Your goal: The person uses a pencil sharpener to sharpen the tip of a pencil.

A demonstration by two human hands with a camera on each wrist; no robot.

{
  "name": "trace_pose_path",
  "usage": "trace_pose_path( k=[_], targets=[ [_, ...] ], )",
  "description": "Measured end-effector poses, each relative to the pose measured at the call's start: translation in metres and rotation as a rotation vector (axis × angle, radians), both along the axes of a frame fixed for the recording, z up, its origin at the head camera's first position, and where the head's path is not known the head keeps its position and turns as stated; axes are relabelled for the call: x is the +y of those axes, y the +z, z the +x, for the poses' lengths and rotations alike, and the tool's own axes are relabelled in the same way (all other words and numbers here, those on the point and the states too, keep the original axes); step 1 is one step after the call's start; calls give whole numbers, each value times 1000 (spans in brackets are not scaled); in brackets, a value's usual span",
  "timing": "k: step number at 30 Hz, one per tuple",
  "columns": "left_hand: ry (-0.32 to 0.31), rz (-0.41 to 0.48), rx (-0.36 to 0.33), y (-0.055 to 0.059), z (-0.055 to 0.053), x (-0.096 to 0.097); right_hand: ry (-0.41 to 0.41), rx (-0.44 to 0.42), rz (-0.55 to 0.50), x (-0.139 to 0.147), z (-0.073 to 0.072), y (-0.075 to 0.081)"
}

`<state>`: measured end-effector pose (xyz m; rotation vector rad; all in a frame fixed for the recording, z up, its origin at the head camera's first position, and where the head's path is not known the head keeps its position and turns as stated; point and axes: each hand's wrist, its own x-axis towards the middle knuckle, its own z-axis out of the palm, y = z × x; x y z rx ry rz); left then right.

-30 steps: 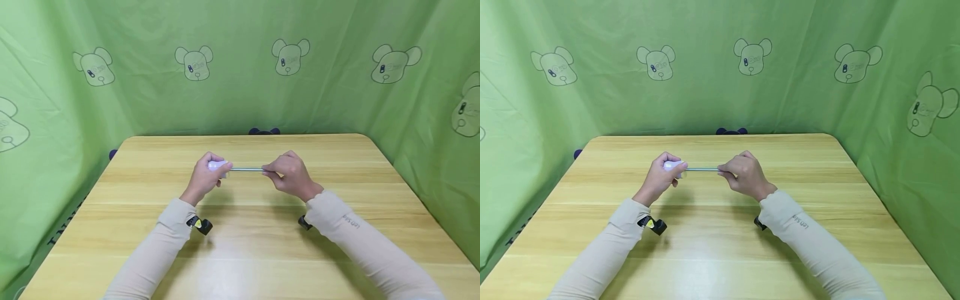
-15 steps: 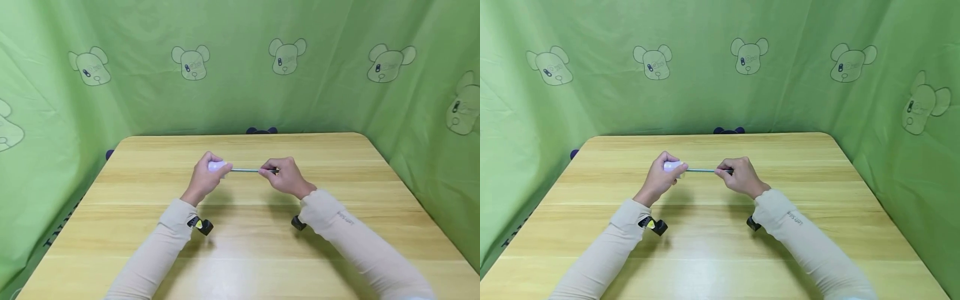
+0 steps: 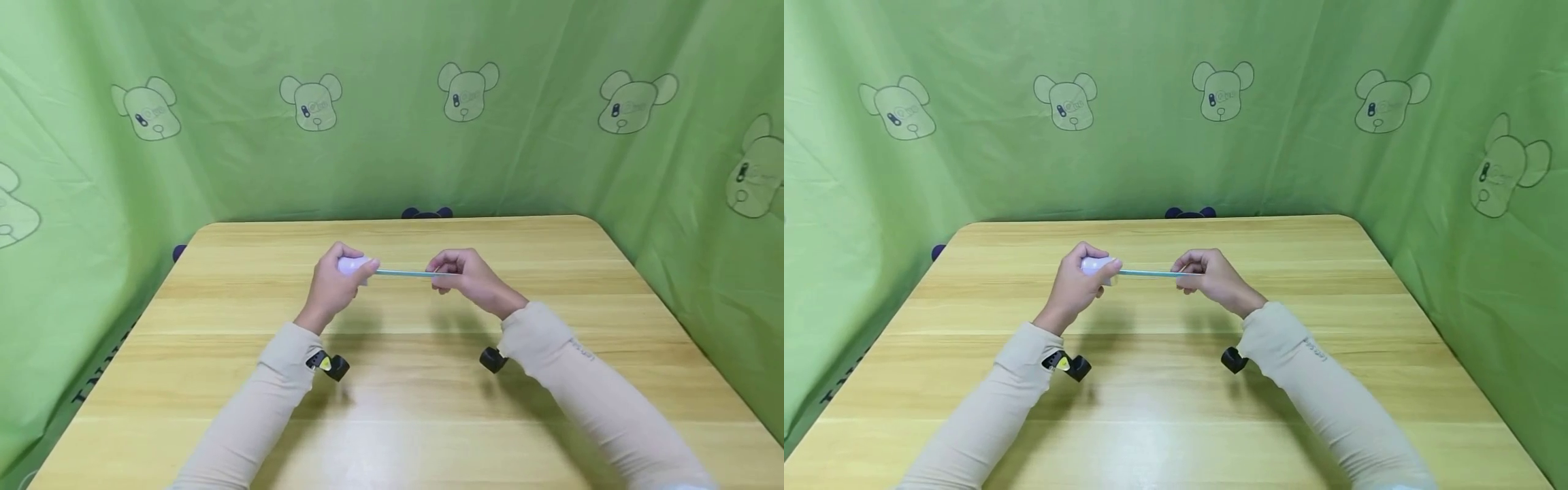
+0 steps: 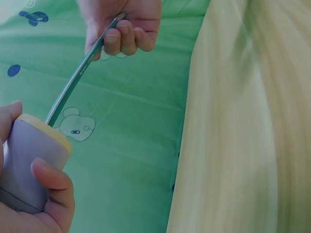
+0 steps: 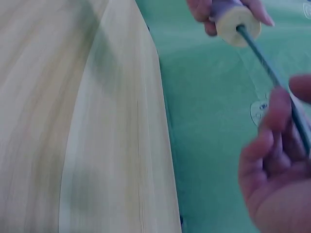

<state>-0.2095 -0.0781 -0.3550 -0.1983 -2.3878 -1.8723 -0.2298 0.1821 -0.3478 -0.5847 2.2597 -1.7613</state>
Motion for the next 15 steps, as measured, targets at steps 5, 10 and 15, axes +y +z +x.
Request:
trace_pose_path(
  k=[5, 10, 15],
  targets=[
    [-21, 10, -27, 5, -1, -3, -3, 258, 50, 4, 3, -7],
    [-21, 35, -49, 6, 1, -4, -139, 882, 265, 1, 1, -20],
    [-31, 56, -59, 7, 1, -4, -237, 1306, 270, -1, -6, -25]
  ],
)
